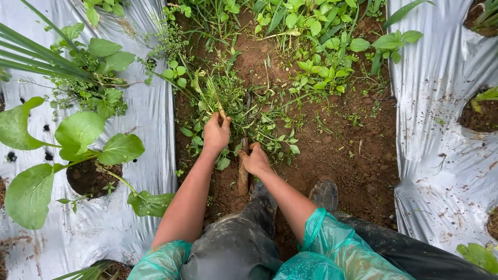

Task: The person uses a hand hoe to loosen soil and uproot weeds between rows of plants in a garden. They gather the removed weeds by hand and carry them to a compost pile, then return to continue weeding the garden rows.

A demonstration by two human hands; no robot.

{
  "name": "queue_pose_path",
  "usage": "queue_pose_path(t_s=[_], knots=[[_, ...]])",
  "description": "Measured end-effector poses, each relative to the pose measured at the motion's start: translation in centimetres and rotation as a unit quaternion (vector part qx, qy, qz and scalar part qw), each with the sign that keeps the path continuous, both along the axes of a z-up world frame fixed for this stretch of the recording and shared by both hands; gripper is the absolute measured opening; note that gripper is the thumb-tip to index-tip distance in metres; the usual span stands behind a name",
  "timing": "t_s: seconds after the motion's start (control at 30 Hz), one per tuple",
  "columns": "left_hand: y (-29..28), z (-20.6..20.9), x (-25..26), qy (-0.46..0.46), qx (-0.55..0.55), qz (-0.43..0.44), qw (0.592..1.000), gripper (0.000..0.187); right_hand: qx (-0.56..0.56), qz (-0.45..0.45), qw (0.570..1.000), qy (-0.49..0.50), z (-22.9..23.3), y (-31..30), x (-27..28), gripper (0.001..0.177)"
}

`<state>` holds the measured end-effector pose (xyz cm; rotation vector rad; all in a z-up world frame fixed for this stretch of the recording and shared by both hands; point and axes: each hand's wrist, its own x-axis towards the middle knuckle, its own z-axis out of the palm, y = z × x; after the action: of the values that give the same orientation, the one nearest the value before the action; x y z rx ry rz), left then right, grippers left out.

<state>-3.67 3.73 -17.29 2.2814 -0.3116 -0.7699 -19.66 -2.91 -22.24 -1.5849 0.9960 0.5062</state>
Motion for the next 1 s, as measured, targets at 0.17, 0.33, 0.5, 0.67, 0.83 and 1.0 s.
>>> queue_pose_path(t_s=[0.17, 0.33, 0.5, 0.67, 0.83, 1.0], knots=[[0.2, -1.0, -0.4, -0.024, -0.002, 0.015, 1.0, 0.026, 0.029, -0.034, 0.998, -0.046, -3.9, 1.2, 0.4, 0.051], [0.2, -2.5, 0.0, -0.058, -0.005, 0.025, 0.998, 0.027, 0.037, -0.087, 0.992, -0.084, -1.8, 1.6, -0.1, 0.041], [-0.4, -3.8, 0.3, -0.128, -0.032, 0.019, 0.991, 0.033, -0.034, -0.111, 0.982, -0.149, 0.9, 1.2, 0.2, 0.036], [-1.6, -4.3, -0.3, -0.112, -0.001, -0.012, 0.994, 0.043, -0.127, -0.174, 0.96, -0.177, 1.7, -1.8, -0.3, 0.031], [-2.5, -5.5, -1.0, -0.109, 0.007, -0.043, 0.993, 0.049, -0.176, -0.186, 0.947, -0.194, 2.5, -4.4, -1.6, 0.032], [-3.8, -3.6, -1.8, -0.079, 0.087, -0.132, 0.984, 0.052, -0.129, -0.301, 0.92, -0.217, 3.6, -6.5, -2.2, 0.023]])
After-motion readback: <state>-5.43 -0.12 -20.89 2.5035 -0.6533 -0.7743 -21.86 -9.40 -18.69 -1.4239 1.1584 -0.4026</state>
